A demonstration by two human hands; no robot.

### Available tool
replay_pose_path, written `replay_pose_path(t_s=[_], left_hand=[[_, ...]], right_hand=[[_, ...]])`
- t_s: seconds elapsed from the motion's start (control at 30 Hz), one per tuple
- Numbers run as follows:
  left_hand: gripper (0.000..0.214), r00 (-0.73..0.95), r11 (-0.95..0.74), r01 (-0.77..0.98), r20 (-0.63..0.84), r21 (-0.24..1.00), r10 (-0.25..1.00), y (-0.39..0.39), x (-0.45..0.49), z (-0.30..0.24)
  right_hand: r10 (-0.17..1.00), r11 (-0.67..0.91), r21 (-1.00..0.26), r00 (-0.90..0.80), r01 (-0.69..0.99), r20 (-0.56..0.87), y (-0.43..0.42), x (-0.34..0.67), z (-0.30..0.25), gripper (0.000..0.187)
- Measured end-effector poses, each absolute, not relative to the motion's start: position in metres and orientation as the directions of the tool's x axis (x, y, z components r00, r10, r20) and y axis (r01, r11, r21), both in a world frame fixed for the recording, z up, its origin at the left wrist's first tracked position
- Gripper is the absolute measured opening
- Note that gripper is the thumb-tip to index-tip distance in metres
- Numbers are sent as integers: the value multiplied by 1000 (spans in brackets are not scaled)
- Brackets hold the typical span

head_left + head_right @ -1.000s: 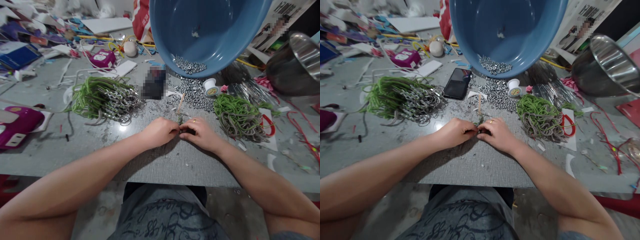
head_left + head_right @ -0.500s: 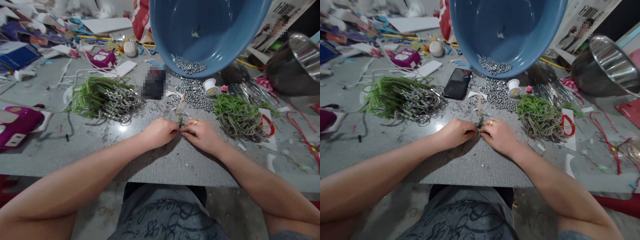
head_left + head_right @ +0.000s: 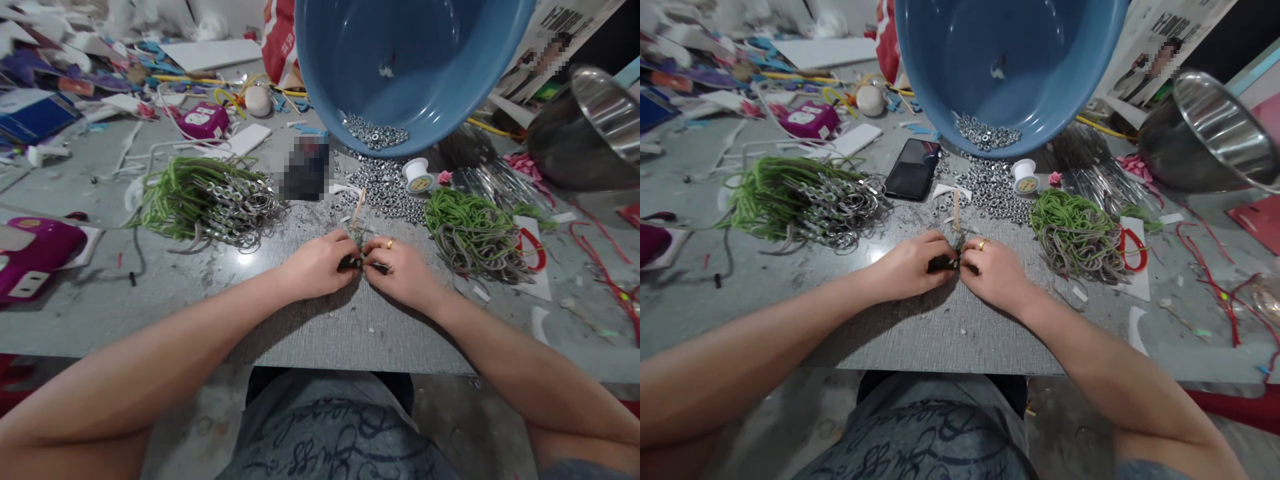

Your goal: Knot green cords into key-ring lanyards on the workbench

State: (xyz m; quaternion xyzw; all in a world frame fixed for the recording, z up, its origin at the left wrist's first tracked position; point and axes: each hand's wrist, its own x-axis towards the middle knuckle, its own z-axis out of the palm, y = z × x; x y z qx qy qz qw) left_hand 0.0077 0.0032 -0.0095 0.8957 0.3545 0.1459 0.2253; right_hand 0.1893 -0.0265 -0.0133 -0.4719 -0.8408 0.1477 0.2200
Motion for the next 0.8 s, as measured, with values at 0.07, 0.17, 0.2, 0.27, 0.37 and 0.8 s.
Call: replay_pose_path(t_s=[0.07,0.17,0.2,0.27,0.37,0.8], left_hand=[[16,697,-636,579,95,510,711,3,8,-11],[16,688,-632,590,98,502,720,3,9,-14],[16,687,-634,592,99,498,720,3,9,-15],[17,689,-636,595,95,491,718,3,9,-15],[17,689,-628,603,76,493,721,3,9,-12],[15,686,-599,621,19,505,727,4,9,-5]], right_hand=[[855,515,-462,-469,722,220,-26,190,-11,14],[853,518,-476,-470,711,227,-25,193,-8,14],[855,515,-481,-461,709,236,-24,195,-7,13],[870,493,-486,-420,722,259,-21,200,-5,11],[911,410,-482,-320,774,262,-15,207,-1,8],[977,187,91,-195,978,89,-7,225,7,15]])
